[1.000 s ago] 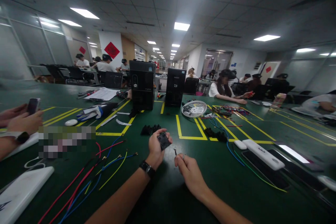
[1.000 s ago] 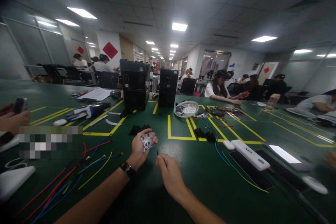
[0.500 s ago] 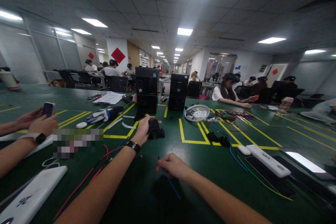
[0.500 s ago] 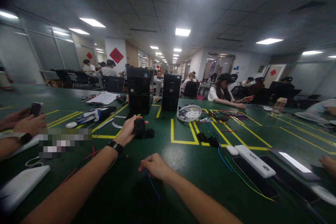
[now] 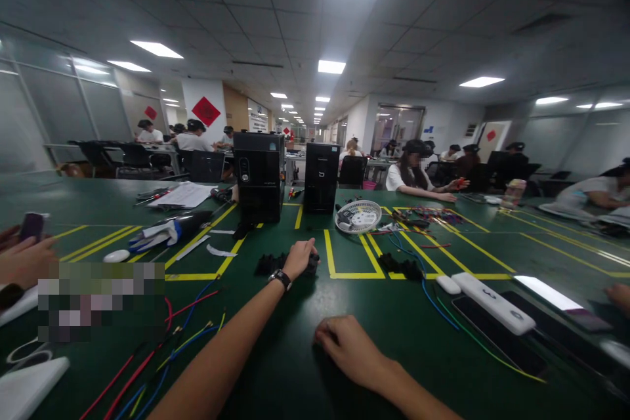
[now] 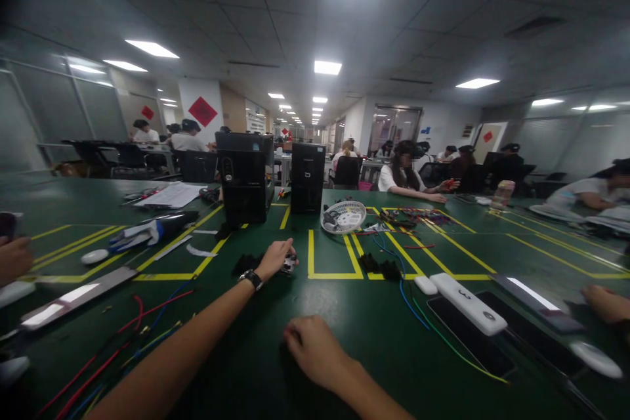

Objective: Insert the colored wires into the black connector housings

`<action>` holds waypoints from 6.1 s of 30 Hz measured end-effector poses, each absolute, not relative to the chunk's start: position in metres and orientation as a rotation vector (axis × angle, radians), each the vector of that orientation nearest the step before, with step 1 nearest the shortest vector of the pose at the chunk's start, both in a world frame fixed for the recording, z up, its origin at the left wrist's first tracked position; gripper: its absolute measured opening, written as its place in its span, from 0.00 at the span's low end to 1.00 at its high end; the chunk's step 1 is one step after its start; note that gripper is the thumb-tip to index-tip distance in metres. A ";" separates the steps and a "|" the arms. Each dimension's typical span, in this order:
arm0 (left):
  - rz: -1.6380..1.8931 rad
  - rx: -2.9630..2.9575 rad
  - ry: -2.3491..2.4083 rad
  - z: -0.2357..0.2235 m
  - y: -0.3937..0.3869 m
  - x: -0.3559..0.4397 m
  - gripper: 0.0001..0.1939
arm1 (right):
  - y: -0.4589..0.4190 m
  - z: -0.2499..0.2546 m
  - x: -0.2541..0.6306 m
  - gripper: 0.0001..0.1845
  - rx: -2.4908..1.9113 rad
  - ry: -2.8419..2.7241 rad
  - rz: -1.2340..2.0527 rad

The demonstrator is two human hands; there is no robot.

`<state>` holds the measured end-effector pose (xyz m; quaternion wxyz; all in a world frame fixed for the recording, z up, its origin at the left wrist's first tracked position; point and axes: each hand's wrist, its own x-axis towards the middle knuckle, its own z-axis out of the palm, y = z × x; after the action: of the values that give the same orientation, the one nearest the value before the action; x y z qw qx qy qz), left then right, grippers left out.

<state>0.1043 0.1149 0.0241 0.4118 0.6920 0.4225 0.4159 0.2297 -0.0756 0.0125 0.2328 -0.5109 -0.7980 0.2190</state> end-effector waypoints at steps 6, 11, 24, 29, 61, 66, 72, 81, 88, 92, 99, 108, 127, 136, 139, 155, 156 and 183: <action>0.941 2.072 1.253 0.016 0.123 0.112 0.25 | -0.074 0.021 0.270 0.14 -1.551 -2.124 0.333; 0.802 2.362 1.385 0.025 0.118 0.108 0.22 | -0.061 0.040 0.320 0.14 -1.897 -1.903 -0.006; 0.693 2.988 1.346 0.026 0.109 0.111 0.18 | -0.059 0.021 0.414 0.09 -2.536 -1.392 -0.061; 0.783 2.749 1.075 0.027 0.098 0.192 0.28 | -0.060 0.028 0.416 0.15 -2.569 -1.274 -0.119; 0.950 1.262 0.700 -0.002 -0.032 0.108 0.30 | -0.061 0.026 0.289 0.15 -1.512 -1.591 0.255; 0.918 1.125 0.635 0.005 -0.028 0.102 0.38 | -0.070 0.026 0.273 0.13 -1.376 -1.631 0.426; 0.976 1.133 0.572 -0.009 -0.016 0.108 0.37 | -0.075 0.024 0.263 0.11 -1.372 -1.673 0.501; 0.938 0.874 0.383 -0.004 -0.018 0.107 0.24 | -0.085 0.027 0.252 0.14 -1.416 -1.841 0.478; 0.957 0.881 0.369 0.000 -0.018 0.105 0.24 | -0.088 0.029 0.247 0.16 -1.519 -1.926 0.360; 0.983 0.840 0.323 -0.003 -0.017 0.105 0.22 | -0.086 0.027 0.249 0.16 -1.619 -1.915 0.281; 1.004 0.807 0.311 0.001 -0.019 0.105 0.22 | -0.085 0.025 0.252 0.14 -1.611 -1.973 0.233; 1.019 0.841 0.369 0.005 -0.023 0.105 0.23 | -0.085 0.027 0.252 0.14 -1.621 -1.988 0.209; 1.123 1.345 0.569 -0.005 -0.024 0.106 0.21 | -0.088 0.020 0.247 0.15 -1.692 -2.099 0.152; 1.165 1.211 0.597 0.007 -0.030 0.109 0.25 | -0.092 0.026 0.244 0.14 -1.550 -2.061 0.242; 1.190 1.130 0.641 0.015 -0.035 0.113 0.26 | -0.091 0.021 0.242 0.15 -1.504 -1.974 0.299; 1.241 1.003 0.602 0.023 -0.036 0.102 0.19 | -0.095 0.026 0.232 0.16 -1.317 -1.932 0.483; 1.248 0.975 0.591 0.024 -0.037 0.103 0.18 | -0.096 0.026 0.230 0.16 -1.316 -1.940 0.492; 1.311 0.619 0.522 0.023 -0.039 0.116 0.11 | -0.105 0.019 0.201 0.18 -1.544 -1.877 0.383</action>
<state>0.1160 -0.0389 0.0228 0.7175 0.2799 0.2359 0.5926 0.2011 -0.1049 0.0187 0.3339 -0.5915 -0.7191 0.1469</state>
